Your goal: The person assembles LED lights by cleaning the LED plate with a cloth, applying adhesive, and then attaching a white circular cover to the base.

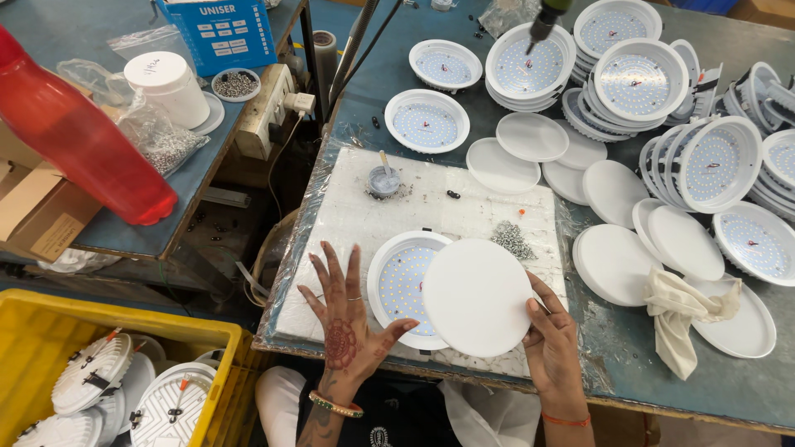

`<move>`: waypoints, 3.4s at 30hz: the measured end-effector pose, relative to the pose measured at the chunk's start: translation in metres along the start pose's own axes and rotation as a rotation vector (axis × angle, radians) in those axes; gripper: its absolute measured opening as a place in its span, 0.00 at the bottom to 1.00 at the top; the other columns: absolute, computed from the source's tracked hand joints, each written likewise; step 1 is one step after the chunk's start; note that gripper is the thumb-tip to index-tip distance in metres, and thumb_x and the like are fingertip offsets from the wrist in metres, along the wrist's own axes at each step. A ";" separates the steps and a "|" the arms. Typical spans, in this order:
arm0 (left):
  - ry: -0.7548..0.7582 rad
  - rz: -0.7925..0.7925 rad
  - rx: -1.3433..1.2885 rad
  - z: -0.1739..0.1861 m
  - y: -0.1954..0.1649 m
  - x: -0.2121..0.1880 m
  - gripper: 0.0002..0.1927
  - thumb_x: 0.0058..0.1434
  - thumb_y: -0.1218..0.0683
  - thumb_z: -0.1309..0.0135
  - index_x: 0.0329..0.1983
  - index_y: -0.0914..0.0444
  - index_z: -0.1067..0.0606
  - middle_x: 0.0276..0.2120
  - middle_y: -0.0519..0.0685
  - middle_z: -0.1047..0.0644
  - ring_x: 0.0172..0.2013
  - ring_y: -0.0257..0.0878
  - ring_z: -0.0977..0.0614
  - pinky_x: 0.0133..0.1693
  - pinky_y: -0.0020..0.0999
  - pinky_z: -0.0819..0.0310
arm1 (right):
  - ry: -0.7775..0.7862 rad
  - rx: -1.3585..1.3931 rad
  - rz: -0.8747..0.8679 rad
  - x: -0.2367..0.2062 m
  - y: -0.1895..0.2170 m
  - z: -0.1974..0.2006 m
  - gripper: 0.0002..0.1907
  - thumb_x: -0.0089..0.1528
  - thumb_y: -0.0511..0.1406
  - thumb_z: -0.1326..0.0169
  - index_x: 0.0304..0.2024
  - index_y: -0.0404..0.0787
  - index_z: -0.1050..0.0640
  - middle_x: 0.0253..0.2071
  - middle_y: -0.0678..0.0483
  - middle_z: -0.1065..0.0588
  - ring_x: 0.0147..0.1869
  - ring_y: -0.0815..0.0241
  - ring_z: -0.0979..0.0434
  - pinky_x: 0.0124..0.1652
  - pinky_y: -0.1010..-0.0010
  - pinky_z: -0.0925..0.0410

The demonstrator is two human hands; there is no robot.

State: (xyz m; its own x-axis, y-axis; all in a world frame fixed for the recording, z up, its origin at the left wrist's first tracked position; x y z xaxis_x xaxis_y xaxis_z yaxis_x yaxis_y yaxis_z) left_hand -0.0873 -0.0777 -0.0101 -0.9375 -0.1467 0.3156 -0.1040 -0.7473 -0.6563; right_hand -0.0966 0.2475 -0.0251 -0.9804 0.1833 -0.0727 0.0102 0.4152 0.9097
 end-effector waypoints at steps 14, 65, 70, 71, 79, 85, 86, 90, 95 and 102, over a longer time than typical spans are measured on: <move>-0.114 -0.010 -0.023 0.016 -0.007 0.010 0.85 0.15 0.15 0.44 0.78 0.55 0.57 0.77 0.59 0.64 0.74 0.61 0.72 0.64 0.79 0.84 | -0.044 0.003 -0.045 0.001 -0.006 0.005 0.28 0.62 0.31 0.45 0.64 0.28 0.31 0.45 0.45 0.19 0.38 0.71 0.17 0.31 0.84 0.25; -0.073 -0.196 0.126 0.030 -0.040 0.003 0.49 0.30 0.15 0.47 0.38 0.56 0.14 0.75 0.52 0.48 0.73 0.60 0.70 0.59 0.81 0.93 | -0.028 0.016 -0.030 -0.003 -0.007 0.007 0.27 0.63 0.31 0.45 0.64 0.29 0.29 0.44 0.47 0.19 0.35 0.73 0.19 0.29 0.84 0.27; -0.081 -0.183 0.082 0.039 -0.044 0.002 0.44 0.32 0.17 0.45 0.35 0.54 0.13 0.75 0.54 0.47 0.72 0.65 0.72 0.58 0.81 0.94 | -0.011 0.028 -0.018 -0.003 -0.006 0.007 0.27 0.63 0.31 0.44 0.64 0.29 0.28 0.44 0.47 0.19 0.33 0.74 0.20 0.27 0.85 0.28; -0.076 -0.173 0.068 0.039 -0.043 0.001 0.43 0.31 0.17 0.44 0.33 0.54 0.13 0.74 0.55 0.45 0.71 0.66 0.72 0.58 0.81 0.94 | -0.016 0.029 -0.023 -0.003 -0.007 0.007 0.27 0.63 0.31 0.44 0.64 0.29 0.29 0.44 0.47 0.19 0.33 0.74 0.20 0.27 0.85 0.28; -0.229 -0.209 -0.016 0.064 -0.038 -0.010 0.52 0.45 0.17 0.48 0.51 0.65 0.17 0.62 0.60 0.33 0.74 0.59 0.43 0.65 0.81 0.90 | -0.015 0.029 -0.036 -0.004 -0.007 0.005 0.26 0.64 0.31 0.46 0.64 0.30 0.29 0.46 0.47 0.19 0.37 0.72 0.19 0.30 0.83 0.26; -0.196 -0.259 0.038 0.069 -0.043 -0.006 0.44 0.44 0.15 0.53 0.25 0.58 0.16 0.44 0.47 0.28 0.75 0.64 0.50 0.61 0.84 0.93 | -0.014 0.032 -0.037 -0.004 -0.008 0.005 0.26 0.64 0.31 0.46 0.64 0.29 0.29 0.45 0.47 0.19 0.37 0.72 0.19 0.30 0.84 0.27; -0.204 -0.276 0.011 0.071 -0.047 -0.006 0.45 0.45 0.15 0.55 0.25 0.58 0.16 0.55 0.53 0.29 0.74 0.66 0.55 0.59 0.84 0.93 | -0.022 0.034 -0.043 -0.004 -0.009 0.006 0.26 0.64 0.31 0.46 0.64 0.30 0.30 0.45 0.47 0.19 0.37 0.72 0.19 0.30 0.83 0.26; -0.151 -0.276 -0.005 0.071 -0.052 -0.003 0.45 0.43 0.14 0.55 0.15 0.59 0.19 0.67 0.56 0.30 0.73 0.65 0.63 0.57 0.84 0.93 | -0.002 0.037 -0.035 -0.004 -0.008 0.006 0.26 0.64 0.31 0.46 0.65 0.30 0.29 0.46 0.47 0.19 0.36 0.73 0.19 0.28 0.85 0.28; -0.023 -0.159 0.137 0.059 -0.038 0.000 0.42 0.35 0.17 0.51 0.09 0.60 0.20 0.61 0.38 0.24 0.75 0.57 0.54 0.63 0.80 0.92 | 0.013 0.047 -0.025 -0.004 -0.005 0.003 0.26 0.65 0.31 0.45 0.65 0.29 0.29 0.46 0.48 0.19 0.34 0.74 0.20 0.26 0.86 0.29; -0.128 -0.262 0.088 0.063 -0.052 -0.007 0.44 0.45 0.19 0.51 0.43 0.59 0.17 0.68 0.46 0.32 0.76 0.57 0.52 0.65 0.77 0.89 | -0.015 0.043 -0.054 -0.005 -0.011 0.008 0.26 0.64 0.33 0.44 0.64 0.31 0.28 0.42 0.52 0.19 0.32 0.76 0.23 0.26 0.85 0.31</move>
State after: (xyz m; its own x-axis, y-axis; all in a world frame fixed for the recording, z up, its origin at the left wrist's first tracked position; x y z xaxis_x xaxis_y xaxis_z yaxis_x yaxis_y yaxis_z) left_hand -0.0543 -0.0791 0.0653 -0.8325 -0.0176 0.5538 -0.3024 -0.8231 -0.4808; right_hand -0.0905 0.2496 -0.0377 -0.9766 0.1730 -0.1275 -0.0338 0.4623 0.8861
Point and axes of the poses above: each hand's wrist, its own x-axis towards the middle knuckle, its own z-axis out of the back of the hand, y = z × x, the point moved 10 cm from there along x, towards the middle knuckle
